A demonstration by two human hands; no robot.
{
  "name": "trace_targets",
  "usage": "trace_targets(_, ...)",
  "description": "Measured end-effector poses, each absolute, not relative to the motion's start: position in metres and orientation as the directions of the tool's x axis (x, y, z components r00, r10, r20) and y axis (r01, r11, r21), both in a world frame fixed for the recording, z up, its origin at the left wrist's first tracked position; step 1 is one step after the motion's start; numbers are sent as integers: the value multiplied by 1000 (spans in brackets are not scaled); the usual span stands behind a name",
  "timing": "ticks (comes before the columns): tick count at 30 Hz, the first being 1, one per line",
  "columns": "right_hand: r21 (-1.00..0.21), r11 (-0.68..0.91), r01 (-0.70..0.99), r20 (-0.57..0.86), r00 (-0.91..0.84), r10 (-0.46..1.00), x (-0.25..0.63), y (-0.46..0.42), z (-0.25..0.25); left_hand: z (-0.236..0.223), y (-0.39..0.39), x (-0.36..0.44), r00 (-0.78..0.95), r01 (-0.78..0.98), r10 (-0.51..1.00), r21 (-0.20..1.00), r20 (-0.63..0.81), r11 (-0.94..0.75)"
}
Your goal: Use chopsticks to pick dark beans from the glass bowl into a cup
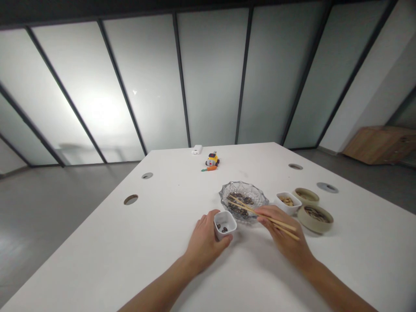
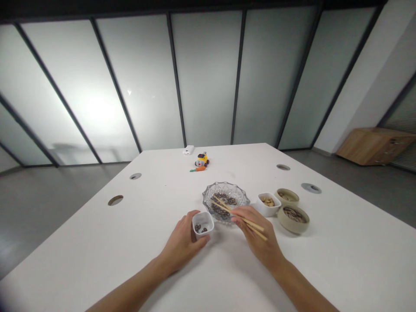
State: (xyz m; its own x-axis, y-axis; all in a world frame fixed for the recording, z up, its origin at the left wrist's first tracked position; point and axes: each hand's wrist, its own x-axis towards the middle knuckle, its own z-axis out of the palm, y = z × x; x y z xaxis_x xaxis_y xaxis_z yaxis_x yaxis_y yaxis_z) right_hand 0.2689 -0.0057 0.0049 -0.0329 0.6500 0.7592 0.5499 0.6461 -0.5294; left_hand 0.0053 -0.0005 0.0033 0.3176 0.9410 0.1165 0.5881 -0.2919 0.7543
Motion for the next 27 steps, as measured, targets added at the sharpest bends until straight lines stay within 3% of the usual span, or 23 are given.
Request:
trace_targets(8,-622,580,526,678,-9,735,271,-7,8,9,-5,8,323,602,939,740,117,-299)
trace_targets(18,-559,603,570,715,-38,698,271,-5,7,3,-1,5,325,592,938,747,122,-302)
trace_targets(22,-595,554,582,719,76,691,275,-4,10,4,-2,4,318,604,942,742,110,-291)
trace_targets(24,-680,505,532,672,175,720,279,-1,11,5,-2,3,317,612,944,740,96,-281)
trace_targets(27,-815,515,265,576,283,767,286,5,13,6,-2,3,315,612,945,742,87,-272)
